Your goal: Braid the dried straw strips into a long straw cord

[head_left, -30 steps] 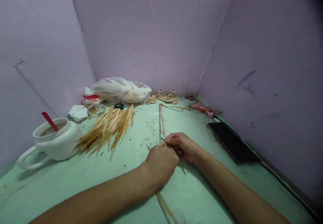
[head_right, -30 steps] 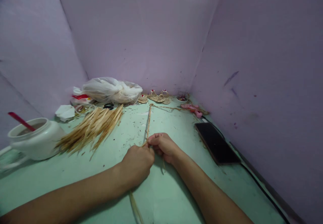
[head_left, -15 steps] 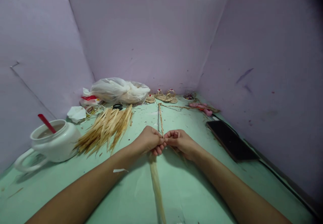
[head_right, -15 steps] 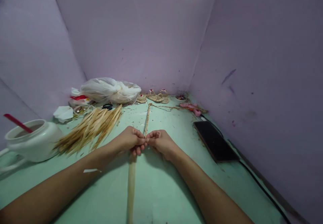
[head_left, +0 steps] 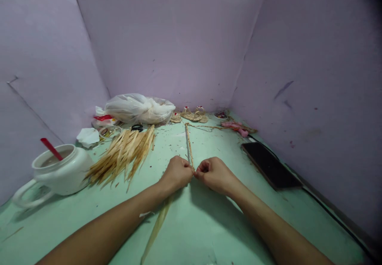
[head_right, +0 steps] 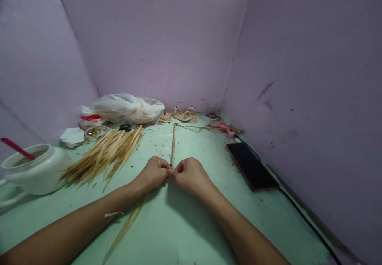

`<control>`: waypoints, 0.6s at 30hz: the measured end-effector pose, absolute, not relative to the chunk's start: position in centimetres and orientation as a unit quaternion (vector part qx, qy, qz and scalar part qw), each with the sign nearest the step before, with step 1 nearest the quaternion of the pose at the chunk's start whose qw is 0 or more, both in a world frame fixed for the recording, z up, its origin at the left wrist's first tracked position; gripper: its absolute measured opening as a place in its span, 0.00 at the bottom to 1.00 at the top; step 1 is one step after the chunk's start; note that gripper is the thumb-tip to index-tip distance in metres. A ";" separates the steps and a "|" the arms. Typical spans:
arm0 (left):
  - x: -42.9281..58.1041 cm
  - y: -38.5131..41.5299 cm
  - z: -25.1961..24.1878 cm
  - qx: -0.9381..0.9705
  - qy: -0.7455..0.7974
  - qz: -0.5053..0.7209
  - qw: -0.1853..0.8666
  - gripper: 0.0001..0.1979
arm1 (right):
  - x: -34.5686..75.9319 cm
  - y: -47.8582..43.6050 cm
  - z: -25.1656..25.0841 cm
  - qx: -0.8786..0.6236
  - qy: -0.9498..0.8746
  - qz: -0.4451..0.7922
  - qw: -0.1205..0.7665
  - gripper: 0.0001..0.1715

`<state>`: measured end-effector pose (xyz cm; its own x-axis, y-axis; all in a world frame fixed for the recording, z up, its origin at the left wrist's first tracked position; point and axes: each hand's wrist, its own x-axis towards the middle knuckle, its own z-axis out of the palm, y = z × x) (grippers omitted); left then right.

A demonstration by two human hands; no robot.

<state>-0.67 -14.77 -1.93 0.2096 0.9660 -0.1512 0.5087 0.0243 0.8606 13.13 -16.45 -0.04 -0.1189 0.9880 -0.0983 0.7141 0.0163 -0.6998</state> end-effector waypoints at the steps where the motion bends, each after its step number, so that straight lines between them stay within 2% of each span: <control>1: -0.6 -14.8 -1.9 0.633 0.575 0.261 0.448 0.05 | 13.0 -16.6 -0.2 -0.622 -0.682 0.315 0.219 0.08; 8: -0.8 -15.0 -0.5 0.578 0.548 0.260 0.546 0.05 | 12.3 -17.6 -0.1 -0.552 -0.716 0.344 0.255 0.06; 11: -0.9 -15.2 0.1 0.577 0.546 0.267 0.545 0.05 | 13.0 -17.3 0.6 -0.514 -0.709 0.423 0.233 0.07; 13: -0.9 -15.2 0.4 0.573 0.544 0.269 0.550 0.05 | 13.7 -16.7 1.1 -0.525 -0.665 0.458 0.269 0.07; 16: -0.9 -15.3 0.5 0.576 0.536 0.270 0.555 0.04 | 14.3 -15.9 1.4 -0.573 -0.554 0.476 0.371 0.03; 18: -1.0 -15.2 0.3 0.586 0.527 0.271 0.553 0.04 | 14.1 -15.8 1.4 -0.568 -0.491 0.553 0.361 0.01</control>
<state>-0.97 -15.17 0.30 0.2981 0.9168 -0.2657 0.3181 0.1670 0.9332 14.11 -15.80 1.38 -0.0943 0.9573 -0.2734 0.1590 -0.2566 -0.9534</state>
